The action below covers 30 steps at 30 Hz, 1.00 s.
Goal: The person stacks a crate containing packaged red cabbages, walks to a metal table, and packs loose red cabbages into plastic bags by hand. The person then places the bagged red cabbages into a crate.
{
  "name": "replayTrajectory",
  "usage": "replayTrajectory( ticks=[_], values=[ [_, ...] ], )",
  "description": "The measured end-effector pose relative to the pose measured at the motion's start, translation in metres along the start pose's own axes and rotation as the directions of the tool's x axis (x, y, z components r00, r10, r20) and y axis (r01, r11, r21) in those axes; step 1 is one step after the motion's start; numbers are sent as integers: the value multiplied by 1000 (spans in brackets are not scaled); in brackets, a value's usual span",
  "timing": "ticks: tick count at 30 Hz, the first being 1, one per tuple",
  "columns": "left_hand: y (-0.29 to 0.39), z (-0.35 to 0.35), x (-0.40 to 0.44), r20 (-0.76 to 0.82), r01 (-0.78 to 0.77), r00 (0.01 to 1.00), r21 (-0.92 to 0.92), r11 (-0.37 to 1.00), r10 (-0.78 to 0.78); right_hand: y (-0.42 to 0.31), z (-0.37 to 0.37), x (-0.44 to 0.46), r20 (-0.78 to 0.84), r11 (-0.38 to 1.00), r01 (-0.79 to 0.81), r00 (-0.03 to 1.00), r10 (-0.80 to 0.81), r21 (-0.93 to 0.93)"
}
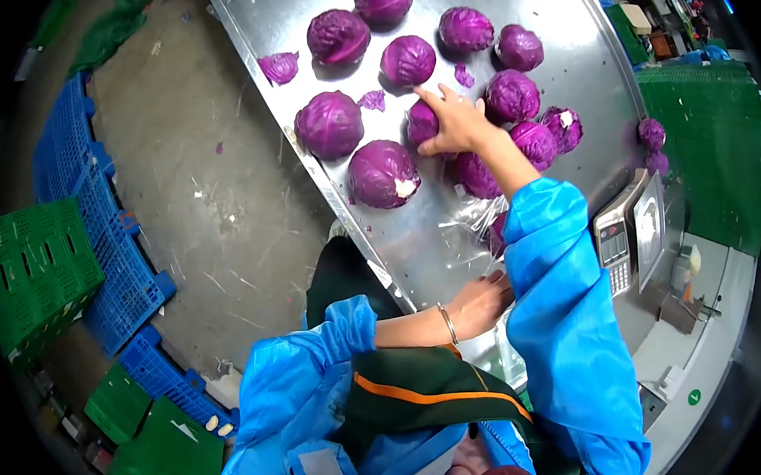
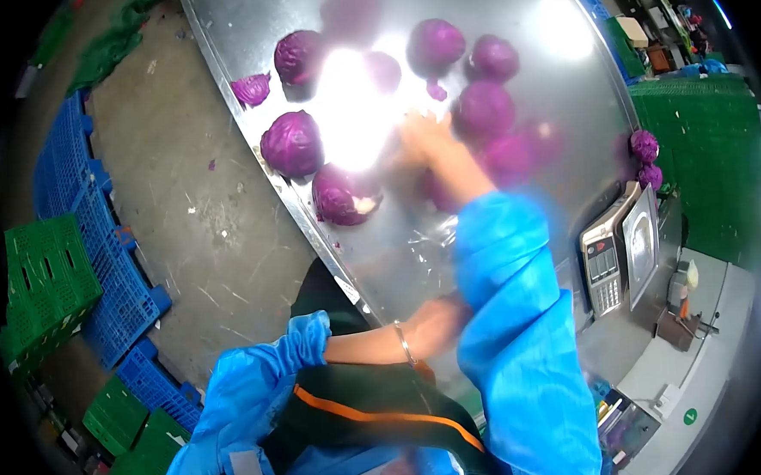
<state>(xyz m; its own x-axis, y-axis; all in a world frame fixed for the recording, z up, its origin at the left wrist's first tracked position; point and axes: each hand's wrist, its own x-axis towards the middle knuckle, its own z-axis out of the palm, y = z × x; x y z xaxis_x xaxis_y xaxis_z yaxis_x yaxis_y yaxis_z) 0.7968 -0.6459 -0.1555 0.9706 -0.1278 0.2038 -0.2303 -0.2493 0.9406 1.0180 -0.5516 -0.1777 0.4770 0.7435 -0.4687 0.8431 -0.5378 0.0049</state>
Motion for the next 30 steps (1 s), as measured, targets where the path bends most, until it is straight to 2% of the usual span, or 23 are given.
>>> replayTrajectory(
  ticks=[2,3,4,6,7,8,10,11,12,13,14,16,19,20,21,22,24,25,26,27,28,29,30],
  values=[
    [3,5,-6,-27,45,999,-28,999,-46,-6,-7,2,129,993,46,990,-60,110],
    [4,-5,0,-14,123,992,-56,991,-124,-5,-10,4,-16,996,53,999,-52,78],
    [8,-8,-1,33,122,992,-62,991,-120,-7,-16,2,1,997,21,1000,-21,74],
    [12,-13,7,93,94,992,-62,994,-88,11,-16,-10,-227,951,164,968,-105,262],
    [2,-2,5,-6,-44,999,-58,997,43,25,-27,-23,-299,897,233,947,-120,377],
    [4,-6,1,-6,-87,996,-121,989,87,39,-37,-47,-456,859,307,885,-99,409],
    [1,-10,13,-12,-164,986,-250,954,166,29,-120,-133,-374,784,99,910,177,613],
    [1,-18,22,61,-148,984,-223,964,166,38,-136,-176,-412,696,145,881,233,703],
    [3,-24,35,134,-138,977,-191,972,165,33,-139,-217,-420,376,279,828,373,884],
    [-7,-15,46,251,-123,952,-205,971,173,29,-127,-257,-420,139,406,770,481,903],
    [12,-52,54,373,30,926,-214,976,54,24,-97,-298,-387,-64,509,725,570,858],
    [15,-61,55,432,-5,900,-136,991,64,3,-16,-360,-236,-382,626,680,694,680],
    [17,-62,58,521,-166,840,-15,986,149,-69,73,-372,-20,-610,666,682,731,429],
    [18,-62,59,559,-196,815,17,980,153,-89,67,-359,60,-610,676,648,759,414],
    [30,-73,65,662,-103,748,36,994,54,-96,80,-346,142,-616,700,611,778,361],
    [28,-69,62,632,-115,771,27,993,72,-100,71,-332,154,-621,741,603,783,255],
    [33,-70,50,556,-171,827,108,979,83,-109,69,-323,132,-643,738,630,765,204],
    [34,-75,44,504,-186,858,132,974,96,-112,71,-317,69,-565,707,597,799,425],
    [34,-79,41,438,-131,897,147,980,54,-111,76,-309,-5,-444,636,575,818,631],
    [28,-81,37,362,-110,932,181,977,38,-107,82,-301,-156,-68,514,380,912,855],
    [22,-78,28,282,-88,959,213,973,25,-97,87,-294,-233,150,284,282,931,947],
    [22,-77,9,282,-68,959,266,962,-10,-91,92,-287,-323,325,24,216,922,945],
    [20,-74,3,268,-66,963,305,950,-19,-79,98,-282,-447,476,-254,168,879,842]
  ],
)
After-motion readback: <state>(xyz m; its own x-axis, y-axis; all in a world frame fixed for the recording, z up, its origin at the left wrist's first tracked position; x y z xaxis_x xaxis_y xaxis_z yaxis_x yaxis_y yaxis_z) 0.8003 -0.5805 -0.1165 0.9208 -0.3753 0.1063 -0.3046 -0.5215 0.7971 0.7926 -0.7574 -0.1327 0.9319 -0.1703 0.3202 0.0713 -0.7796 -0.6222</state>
